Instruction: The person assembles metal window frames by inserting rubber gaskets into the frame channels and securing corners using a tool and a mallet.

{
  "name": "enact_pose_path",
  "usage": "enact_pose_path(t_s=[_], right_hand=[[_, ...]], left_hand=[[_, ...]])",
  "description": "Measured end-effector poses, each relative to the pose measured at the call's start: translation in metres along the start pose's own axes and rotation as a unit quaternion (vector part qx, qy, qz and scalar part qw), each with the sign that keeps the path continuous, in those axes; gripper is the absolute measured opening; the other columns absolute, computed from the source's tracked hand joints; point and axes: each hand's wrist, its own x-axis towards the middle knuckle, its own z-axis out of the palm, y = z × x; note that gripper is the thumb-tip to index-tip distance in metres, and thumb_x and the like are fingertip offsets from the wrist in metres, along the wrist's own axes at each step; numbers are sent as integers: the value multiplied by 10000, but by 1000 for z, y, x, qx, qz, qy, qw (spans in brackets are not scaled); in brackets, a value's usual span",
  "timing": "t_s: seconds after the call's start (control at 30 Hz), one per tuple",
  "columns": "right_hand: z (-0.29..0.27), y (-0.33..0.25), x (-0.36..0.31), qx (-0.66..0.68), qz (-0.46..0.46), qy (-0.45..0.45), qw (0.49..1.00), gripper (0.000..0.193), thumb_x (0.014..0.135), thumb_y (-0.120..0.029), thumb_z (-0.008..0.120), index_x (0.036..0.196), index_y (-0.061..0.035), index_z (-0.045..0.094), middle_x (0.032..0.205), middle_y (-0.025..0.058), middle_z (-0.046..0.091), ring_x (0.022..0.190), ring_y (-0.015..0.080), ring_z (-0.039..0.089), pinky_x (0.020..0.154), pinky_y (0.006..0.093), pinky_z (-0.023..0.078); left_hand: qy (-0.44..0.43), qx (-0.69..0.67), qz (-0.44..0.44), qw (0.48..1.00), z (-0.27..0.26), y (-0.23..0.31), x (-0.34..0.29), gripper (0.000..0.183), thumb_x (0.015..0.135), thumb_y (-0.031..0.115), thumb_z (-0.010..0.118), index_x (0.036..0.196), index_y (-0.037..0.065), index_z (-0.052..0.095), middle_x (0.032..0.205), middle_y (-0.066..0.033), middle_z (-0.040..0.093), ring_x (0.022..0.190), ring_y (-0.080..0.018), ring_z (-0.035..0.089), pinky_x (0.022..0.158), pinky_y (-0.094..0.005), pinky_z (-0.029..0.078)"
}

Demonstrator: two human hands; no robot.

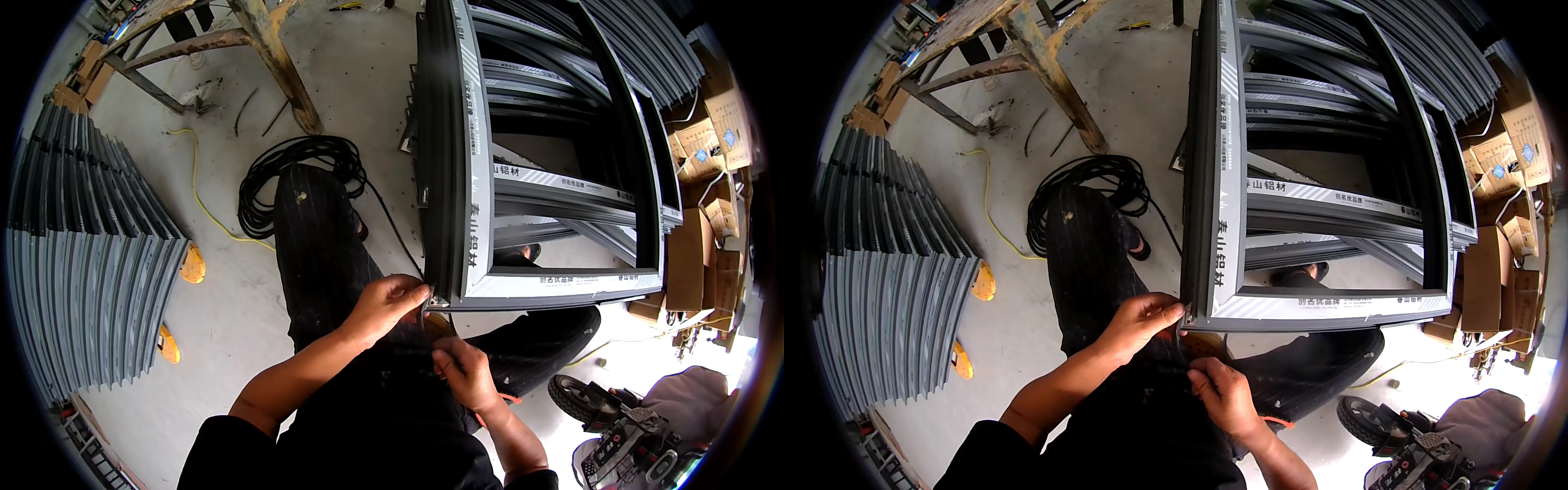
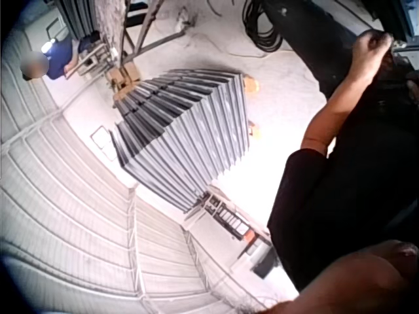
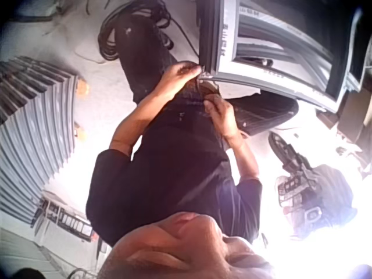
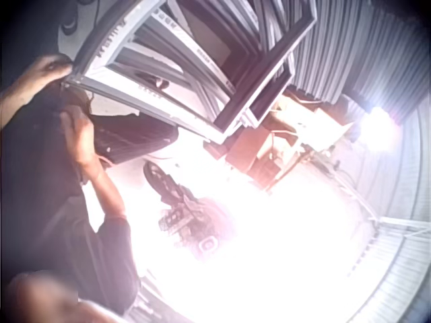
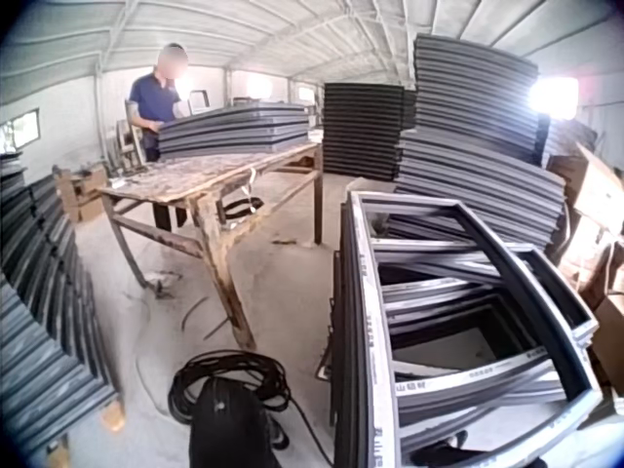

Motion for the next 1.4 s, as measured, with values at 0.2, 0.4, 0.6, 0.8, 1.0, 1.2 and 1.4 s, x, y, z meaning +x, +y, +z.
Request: enact_pose_path(t_s=[0.2,0.4,0.6,0.8,1.0,1.2,1.4], right_hand=[[-3,-3,3,121,37,-71,989,130,977,-82,542,1000,39,582,699,29,559,621,95,526,572,246,444],[-8,-8,0,127,68,-66,987,126,977,-76,536,1003,38,583,703,31,559,626,95,522,580,241,445],[-3,-1,-4,71,41,-19,996,108,952,-72,575,994,25,597,713,54,592,636,114,578,580,257,468],[-19,-17,0,-125,-80,97,984,151,809,-6,710,924,22,617,741,79,626,638,143,593,590,273,478],[-26,-40,23,-288,-239,162,913,194,749,39,699,925,-8,632,706,126,592,593,307,582,535,373,456],[-34,-21,28,-316,-208,164,911,127,778,16,679,895,-15,644,739,137,608,633,335,596,567,396,474],[-34,-15,34,-357,-221,177,890,122,774,-2,690,885,-24,645,756,125,605,656,333,599,572,401,478]], left_hand=[[39,35,8,999,1,-10,8,258,934,246,654,880,-5,633,741,-10,611,647,-58,578,586,-208,496],[1,52,1,999,-4,-4,5,211,941,201,642,960,-8,657,818,-27,650,701,-77,602,633,-223,507],[-54,109,18,992,-9,-4,4,255,940,211,643,986,-40,644,830,-53,675,748,-77,618,672,-220,518],[-89,24,-20,996,-18,-4,0,286,1007,228,520,1064,-34,622,907,-85,678,807,-151,657,747,-284,540],[-136,-2,-21,991,-19,-9,-12,250,990,203,546,1102,-10,615,966,-74,676,925,-154,634,845,-288,506],[-112,-15,-57,992,-9,-7,-12,212,959,168,603,1082,-4,627,956,-66,672,910,-142,631,823,-277,504],[-72,21,-17,997,-1,-18,-9,227,962,202,606,1030,-13,631,891,-67,667,809,-125,634,736,-262,517]])
